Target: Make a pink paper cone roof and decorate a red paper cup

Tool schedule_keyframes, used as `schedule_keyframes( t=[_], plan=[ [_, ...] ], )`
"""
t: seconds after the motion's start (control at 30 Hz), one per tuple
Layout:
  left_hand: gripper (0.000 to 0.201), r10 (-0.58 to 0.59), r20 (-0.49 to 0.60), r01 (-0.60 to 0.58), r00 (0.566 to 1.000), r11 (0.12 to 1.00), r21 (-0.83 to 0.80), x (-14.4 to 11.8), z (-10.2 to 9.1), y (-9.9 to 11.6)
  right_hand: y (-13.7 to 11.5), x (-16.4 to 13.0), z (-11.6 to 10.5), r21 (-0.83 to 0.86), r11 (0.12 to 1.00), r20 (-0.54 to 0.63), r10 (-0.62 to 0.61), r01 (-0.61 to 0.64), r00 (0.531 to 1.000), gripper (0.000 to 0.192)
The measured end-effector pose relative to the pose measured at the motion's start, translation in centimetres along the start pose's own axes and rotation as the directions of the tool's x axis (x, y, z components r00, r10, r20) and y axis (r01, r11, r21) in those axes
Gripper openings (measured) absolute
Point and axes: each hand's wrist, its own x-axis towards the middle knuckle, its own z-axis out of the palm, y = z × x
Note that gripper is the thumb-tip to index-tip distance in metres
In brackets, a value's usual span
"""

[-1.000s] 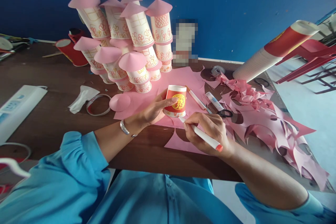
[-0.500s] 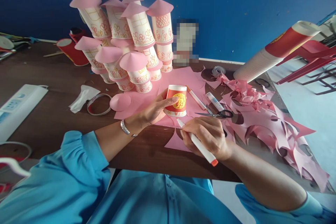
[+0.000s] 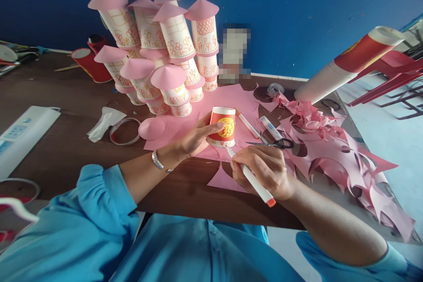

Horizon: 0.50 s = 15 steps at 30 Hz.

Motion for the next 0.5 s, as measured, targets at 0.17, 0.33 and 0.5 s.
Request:
schedule_keyframes(
  t=[0.17,0.33,0.5],
  plan=[
    [0.046,-0.006,-0.002,0.006,1.0,1.0,0.001,-0.05,-0.08,-0.08,-0.01,-0.14,-0.01,-0.001,1.0,0.007,0.019,-0.019,1.0,0.022],
    [0.043,-0.003,-0.016,0.003,1.0,1.0,-0.001,-0.09,0.1,0.02,0.05,-0.15,-0.06,0.004,1.0,0.021,0.031,-0.031,0.999,0.023],
    [0.044,0.006,-0.004,-0.006,1.0,1.0,-0.006,-0.03,-0.1,-0.17,0.07,-0.12,-0.03,0.011,1.0,0.006,0.023,-0.023,1.0,0.023]
  ],
)
